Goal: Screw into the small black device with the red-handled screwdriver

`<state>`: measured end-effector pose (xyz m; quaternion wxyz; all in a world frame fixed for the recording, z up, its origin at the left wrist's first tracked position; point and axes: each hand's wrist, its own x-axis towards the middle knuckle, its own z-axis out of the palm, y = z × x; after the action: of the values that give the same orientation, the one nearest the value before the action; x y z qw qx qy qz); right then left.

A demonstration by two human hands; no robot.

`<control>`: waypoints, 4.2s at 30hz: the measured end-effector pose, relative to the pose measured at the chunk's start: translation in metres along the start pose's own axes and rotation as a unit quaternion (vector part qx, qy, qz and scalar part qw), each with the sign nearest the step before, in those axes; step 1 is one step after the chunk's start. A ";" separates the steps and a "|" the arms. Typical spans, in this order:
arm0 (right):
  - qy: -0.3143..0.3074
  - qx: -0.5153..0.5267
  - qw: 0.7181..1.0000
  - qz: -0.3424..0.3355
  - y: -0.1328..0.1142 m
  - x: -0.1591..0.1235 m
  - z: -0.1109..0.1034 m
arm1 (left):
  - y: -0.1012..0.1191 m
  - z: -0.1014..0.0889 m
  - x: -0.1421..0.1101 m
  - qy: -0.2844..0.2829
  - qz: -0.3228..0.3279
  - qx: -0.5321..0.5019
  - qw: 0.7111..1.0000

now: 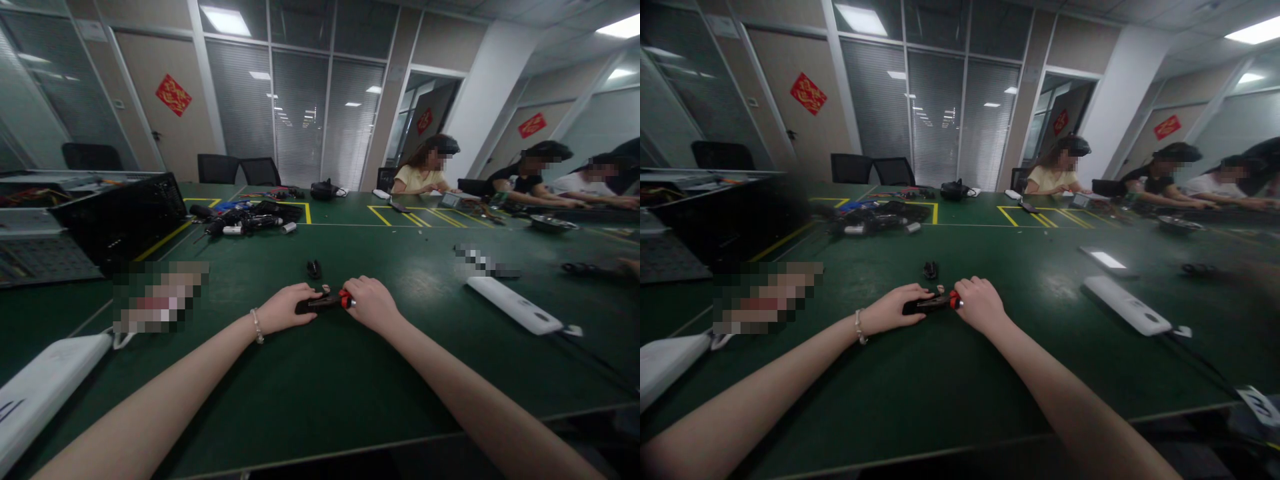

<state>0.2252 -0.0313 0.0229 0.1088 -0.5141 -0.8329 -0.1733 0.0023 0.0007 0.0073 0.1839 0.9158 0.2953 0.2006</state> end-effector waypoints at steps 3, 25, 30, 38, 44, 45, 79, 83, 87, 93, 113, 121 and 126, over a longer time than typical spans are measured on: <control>-0.001 0.005 1.000 0.002 -0.001 0.000 0.000 | 0.001 -0.001 0.000 -0.005 -0.002 0.000 1.000; -0.007 0.003 1.000 -0.001 0.000 0.000 0.001 | 0.002 -0.001 0.000 -0.004 -0.004 -0.002 1.000; -0.004 0.000 1.000 0.002 0.000 0.000 0.001 | 0.005 -0.003 0.000 -0.006 -0.004 0.003 1.000; -0.007 0.006 1.000 0.000 -0.001 0.000 0.000 | 0.003 -0.002 0.000 -0.005 -0.008 -0.003 1.000; -0.012 0.001 1.000 0.004 -0.001 0.000 -0.001 | 0.003 -0.002 -0.001 -0.005 -0.010 -0.012 1.000; -0.011 0.001 1.000 0.004 -0.001 0.000 -0.001 | 0.003 -0.002 0.000 -0.006 -0.010 -0.011 1.000; -0.002 0.009 1.000 -0.003 0.000 0.000 0.002 | 0.001 -0.001 0.000 -0.004 -0.004 0.003 1.000; -0.011 0.006 1.000 -0.005 0.000 0.001 0.001 | 0.001 0.000 0.000 -0.002 0.002 0.008 1.000; -0.014 0.001 1.000 -0.005 0.001 0.001 -0.001 | 0.001 0.001 0.000 0.003 0.004 0.013 1.000; -0.003 -0.001 1.000 -0.008 0.000 0.001 0.002 | 0.002 -0.001 0.000 0.000 -0.002 0.010 1.000; 0.002 -0.012 1.000 -0.010 0.001 0.000 0.003 | 0.002 0.000 0.000 -0.003 -0.019 -0.005 1.000; 0.003 -0.015 1.000 -0.008 0.002 0.001 0.004 | 0.003 -0.002 0.000 -0.004 -0.022 -0.014 1.000; 0.010 -0.001 1.000 -0.014 0.001 0.001 0.003 | 0.003 -0.002 0.000 -0.007 -0.022 -0.014 1.000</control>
<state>0.2253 -0.0294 0.0209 0.1142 -0.5008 -0.8387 -0.1807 0.0027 -0.0010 0.0108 0.2028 0.9079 0.3112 0.1943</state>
